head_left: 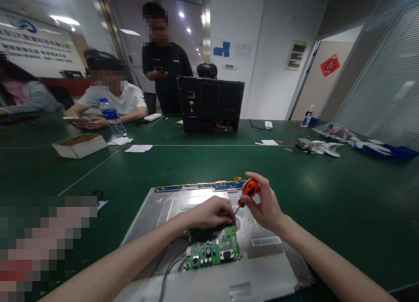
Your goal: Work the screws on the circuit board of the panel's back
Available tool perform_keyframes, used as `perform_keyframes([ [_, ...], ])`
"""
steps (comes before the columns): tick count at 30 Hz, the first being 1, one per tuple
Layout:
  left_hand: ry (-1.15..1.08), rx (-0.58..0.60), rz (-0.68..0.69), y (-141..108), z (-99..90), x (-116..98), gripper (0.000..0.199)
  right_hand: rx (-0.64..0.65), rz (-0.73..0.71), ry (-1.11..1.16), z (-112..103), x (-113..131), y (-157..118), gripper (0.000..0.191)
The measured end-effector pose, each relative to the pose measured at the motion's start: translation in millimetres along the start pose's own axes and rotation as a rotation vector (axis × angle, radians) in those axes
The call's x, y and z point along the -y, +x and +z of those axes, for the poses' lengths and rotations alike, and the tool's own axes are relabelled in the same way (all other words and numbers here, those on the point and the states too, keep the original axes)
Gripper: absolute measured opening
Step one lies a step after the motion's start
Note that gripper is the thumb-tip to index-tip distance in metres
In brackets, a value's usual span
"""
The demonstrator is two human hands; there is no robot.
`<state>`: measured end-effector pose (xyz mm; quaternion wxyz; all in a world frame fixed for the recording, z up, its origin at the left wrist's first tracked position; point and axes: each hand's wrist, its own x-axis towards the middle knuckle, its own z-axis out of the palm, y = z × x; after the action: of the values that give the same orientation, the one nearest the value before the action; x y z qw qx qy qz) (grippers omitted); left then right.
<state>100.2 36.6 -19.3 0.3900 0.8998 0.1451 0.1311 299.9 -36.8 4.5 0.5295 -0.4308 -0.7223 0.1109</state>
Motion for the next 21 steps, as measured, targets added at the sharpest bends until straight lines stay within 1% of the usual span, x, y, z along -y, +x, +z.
perform_keyframes([
  [2, -0.021, 0.005, 0.000, 0.3, -0.1, 0.2, 0.009, 0.024, -0.074, -0.034, 3.3, 3.0, 5.4, 0.038],
  [3, -0.027, 0.005, 0.001, 0.5, -0.1, 0.4, 0.009, 0.003, -0.104, -0.048, 5.2, 3.5, 6.1, 0.037],
  [4, -0.030, 0.003, 0.003, 0.8, -0.1, 0.6, 0.009, -0.036, -0.122, -0.059, 7.0, 3.3, 5.4, 0.037],
  [6, -0.035, 0.000, 0.009, 1.5, -0.1, 0.6, 0.008, -0.152, -0.127, -0.065, 10.1, 0.7, 0.4, 0.039],
  [8, -0.038, -0.001, 0.010, 2.2, -0.3, 0.1, 0.008, -0.258, -0.081, -0.064, 12.2, -3.6, -6.4, 0.043],
  [9, -0.036, 0.000, 0.008, 2.4, -0.4, -0.1, 0.008, -0.287, -0.061, -0.065, 13.0, -5.8, -9.3, 0.044],
  [11, -0.031, 0.005, -0.006, 2.7, -0.5, -0.5, 0.010, -0.284, -0.055, -0.067, 14.2, -9.1, -12.6, 0.046],
  [14, -0.041, 0.005, -0.028, 2.4, -0.7, -0.1, 0.011, -0.222, -0.112, -0.045, 15.3, -9.3, -12.3, 0.044],
  [21, -0.089, 0.010, -0.021, 2.0, -0.5, 3.5, 0.008, -0.192, -0.218, -0.098, 14.8, 2.5, -9.9, 0.045],
])
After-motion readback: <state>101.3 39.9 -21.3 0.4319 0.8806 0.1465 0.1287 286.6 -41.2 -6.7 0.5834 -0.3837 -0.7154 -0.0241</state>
